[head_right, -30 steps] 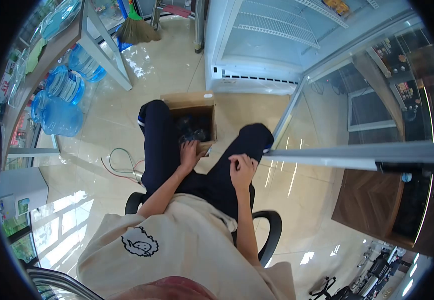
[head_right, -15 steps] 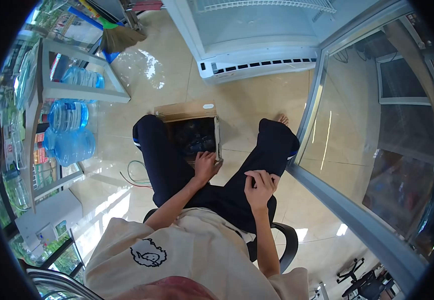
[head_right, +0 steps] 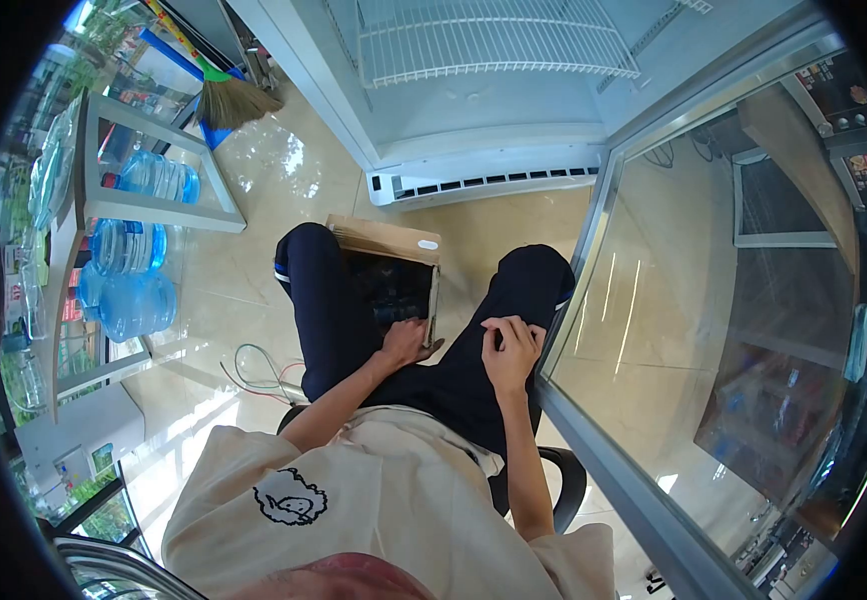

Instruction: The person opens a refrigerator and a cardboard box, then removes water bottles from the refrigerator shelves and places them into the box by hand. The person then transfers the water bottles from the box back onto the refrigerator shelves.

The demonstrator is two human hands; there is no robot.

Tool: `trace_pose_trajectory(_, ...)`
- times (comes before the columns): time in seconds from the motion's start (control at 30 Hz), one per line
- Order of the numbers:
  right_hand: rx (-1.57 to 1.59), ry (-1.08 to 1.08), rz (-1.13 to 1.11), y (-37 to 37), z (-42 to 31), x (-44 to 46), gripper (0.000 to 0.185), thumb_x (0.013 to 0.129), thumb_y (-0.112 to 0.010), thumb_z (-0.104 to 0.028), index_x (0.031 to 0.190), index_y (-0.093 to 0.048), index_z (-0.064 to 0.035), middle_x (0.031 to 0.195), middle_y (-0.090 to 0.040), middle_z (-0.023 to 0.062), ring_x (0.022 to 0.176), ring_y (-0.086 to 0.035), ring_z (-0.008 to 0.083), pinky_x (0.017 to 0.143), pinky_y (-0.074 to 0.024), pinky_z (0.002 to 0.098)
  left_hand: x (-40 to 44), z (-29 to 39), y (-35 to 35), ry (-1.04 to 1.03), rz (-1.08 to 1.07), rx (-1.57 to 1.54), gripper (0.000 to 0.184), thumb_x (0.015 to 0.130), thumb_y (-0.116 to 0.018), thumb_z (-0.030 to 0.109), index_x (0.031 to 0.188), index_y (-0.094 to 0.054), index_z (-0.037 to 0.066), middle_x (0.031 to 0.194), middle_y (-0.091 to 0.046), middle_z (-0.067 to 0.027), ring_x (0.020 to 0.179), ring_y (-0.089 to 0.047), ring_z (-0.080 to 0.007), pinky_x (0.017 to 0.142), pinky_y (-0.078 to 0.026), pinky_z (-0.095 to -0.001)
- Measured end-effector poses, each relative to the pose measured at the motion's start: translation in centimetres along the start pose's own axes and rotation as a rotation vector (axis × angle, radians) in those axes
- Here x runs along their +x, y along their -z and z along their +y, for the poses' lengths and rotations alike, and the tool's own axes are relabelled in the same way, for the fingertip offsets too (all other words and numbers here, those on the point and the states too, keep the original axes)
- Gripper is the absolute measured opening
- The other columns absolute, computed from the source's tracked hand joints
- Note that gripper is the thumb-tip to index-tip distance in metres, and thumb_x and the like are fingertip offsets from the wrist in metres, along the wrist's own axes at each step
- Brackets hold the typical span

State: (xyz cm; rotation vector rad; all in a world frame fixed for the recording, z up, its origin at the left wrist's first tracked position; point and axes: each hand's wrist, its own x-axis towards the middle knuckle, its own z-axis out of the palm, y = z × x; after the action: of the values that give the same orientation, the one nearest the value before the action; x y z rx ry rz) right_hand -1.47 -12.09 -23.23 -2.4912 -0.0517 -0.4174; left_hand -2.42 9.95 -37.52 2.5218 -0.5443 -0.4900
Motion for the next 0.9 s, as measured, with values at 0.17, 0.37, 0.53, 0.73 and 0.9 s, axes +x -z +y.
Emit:
trace_pose_trajectory(0.17, 0.0, -0.004, -0.013, -0.3, 1.4, 2.1, 0.017, 0.076, -0.074, -0.002, 0.082, -0.07, -0.0178, 0.075, -0.06, -0.0046, 0.052, -0.047, 0.016, 0.076, -0.0368, 0.0328, 1.4, 0.2, 1.1, -0.065, -0.081, -0.008, 0.057, 0.089, -0.067, 0.054, 0.095, -0.065, -0.003, 0.084, -0.069, -0.0223, 0.084, -0.07, -0.0388, 0.072, -0.058, -0.0486)
trace_pose_trajectory(0.37, -0.042, -0.021, -0.007, 0.3, 2.2, 1.6, 0.017, 0.078, -0.074, -0.003, 0.084, -0.07, -0.0179, 0.079, -0.062, -0.0059, 0.051, -0.046, 0.0152, 0.078, -0.0375, 0.0328, 1.9, 0.4, 1.3, -0.056, -0.093, -0.024, 0.054, 0.087, -0.071, 0.051, 0.096, -0.065, -0.002, 0.085, -0.069, -0.0232, 0.084, -0.07, -0.0418, 0.073, -0.057, -0.0509)
trace_pose_trajectory(0.53, -0.044, -0.005, 0.032, 0.1, 2.1, 0.3, 0.018, 0.078, -0.074, -0.001, 0.086, -0.069, -0.0174, 0.078, -0.062, -0.0082, 0.05, -0.044, 0.0131, 0.079, -0.0371, 0.0305, 1.7, 0.2, 0.5, -0.022, -0.071, -0.052, 0.056, 0.083, -0.075, 0.051, 0.098, -0.065, -0.002, 0.087, -0.069, -0.0264, 0.086, -0.069, -0.0454, 0.076, -0.056, -0.0532)
trace_pose_trajectory(0.73, -0.046, 0.017, 0.053, -0.1, 1.0, -0.5, 0.018, 0.079, -0.073, -0.002, 0.087, -0.07, -0.0175, 0.078, -0.06, -0.0083, 0.052, -0.044, 0.0129, 0.081, -0.0368, 0.0303, 0.7, 0.0, 1.2, -0.018, -0.157, -0.043, 0.06, 0.079, -0.078, 0.054, 0.099, -0.067, -0.002, 0.092, -0.071, -0.028, 0.092, -0.071, -0.0435, 0.081, -0.058, -0.051)
trace_pose_trajectory(0.9, -0.128, 0.07, 0.015, -0.3, 0.2, -0.6, 0.018, 0.08, -0.073, -0.004, 0.09, -0.07, -0.018, 0.08, -0.062, -0.0088, 0.058, -0.052, 0.0119, 0.083, -0.0351, 0.0307, -0.6, -1.5, 0.8, -0.076, -0.144, -0.083, 0.067, 0.084, -0.07, 0.063, 0.113, -0.067, 0.003, 0.098, -0.073, -0.0219, 0.103, -0.068, -0.0415, 0.094, -0.051, -0.0525)
